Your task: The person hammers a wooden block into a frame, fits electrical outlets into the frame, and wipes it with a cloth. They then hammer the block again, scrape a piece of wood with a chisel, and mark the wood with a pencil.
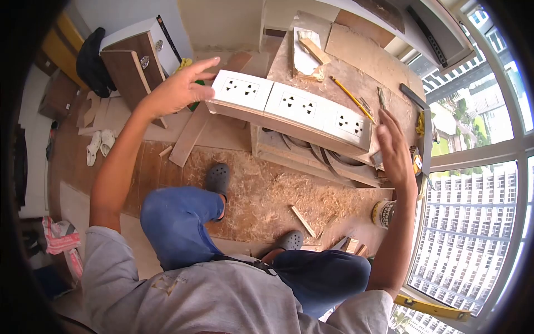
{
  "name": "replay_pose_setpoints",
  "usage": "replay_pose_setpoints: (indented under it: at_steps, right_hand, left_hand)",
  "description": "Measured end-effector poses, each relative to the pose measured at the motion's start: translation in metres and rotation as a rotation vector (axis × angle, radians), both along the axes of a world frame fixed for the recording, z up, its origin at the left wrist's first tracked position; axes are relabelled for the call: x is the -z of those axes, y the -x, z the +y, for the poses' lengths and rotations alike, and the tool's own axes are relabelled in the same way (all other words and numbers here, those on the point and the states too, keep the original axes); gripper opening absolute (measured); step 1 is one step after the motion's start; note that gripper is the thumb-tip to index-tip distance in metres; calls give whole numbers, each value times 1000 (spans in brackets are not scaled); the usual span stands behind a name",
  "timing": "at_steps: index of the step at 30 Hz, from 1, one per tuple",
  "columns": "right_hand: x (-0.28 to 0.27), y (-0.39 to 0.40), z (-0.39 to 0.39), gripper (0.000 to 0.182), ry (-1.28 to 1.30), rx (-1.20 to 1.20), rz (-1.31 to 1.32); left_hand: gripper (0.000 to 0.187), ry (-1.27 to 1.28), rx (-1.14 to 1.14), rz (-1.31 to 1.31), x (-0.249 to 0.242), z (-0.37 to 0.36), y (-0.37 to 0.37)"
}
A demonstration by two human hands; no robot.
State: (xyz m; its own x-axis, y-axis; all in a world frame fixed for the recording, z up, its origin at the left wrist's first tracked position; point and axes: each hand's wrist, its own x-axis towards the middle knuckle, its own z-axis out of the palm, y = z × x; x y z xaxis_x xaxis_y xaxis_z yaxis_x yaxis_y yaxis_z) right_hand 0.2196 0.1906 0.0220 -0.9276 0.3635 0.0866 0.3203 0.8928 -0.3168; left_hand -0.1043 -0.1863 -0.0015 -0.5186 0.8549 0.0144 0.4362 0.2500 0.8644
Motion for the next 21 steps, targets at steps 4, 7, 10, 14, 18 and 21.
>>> replay_pose_setpoints:
  at_steps: [4, 7, 10, 14, 18, 21]
  right_hand:
    - [41, -4, -2, 69, 486, 121, 129]
    - [58, -2, -14, 70, 351, 149, 173]
    - [56, -1, -19, 72, 258, 150, 195]
    - [53, -2, -13, 74, 241, 144, 135]
    - [22, -1, -18, 81, 424, 104, 136]
    - [8, 6, -16, 82, 122, -51, 105]
  left_hand:
    - [85, -193, -117, -261, 27, 1, -25]
    - [87, -77, -134, 3, 38, 12, -47]
    - [90, 36, -116, 237, 35, 15, -51]
    - [98, -4, -82, 193, 34, 10, -42]
    - [109, -55, -46, -54, 21, 6, -19]
    - [103, -4, 35, 253, 9, 16, -1]
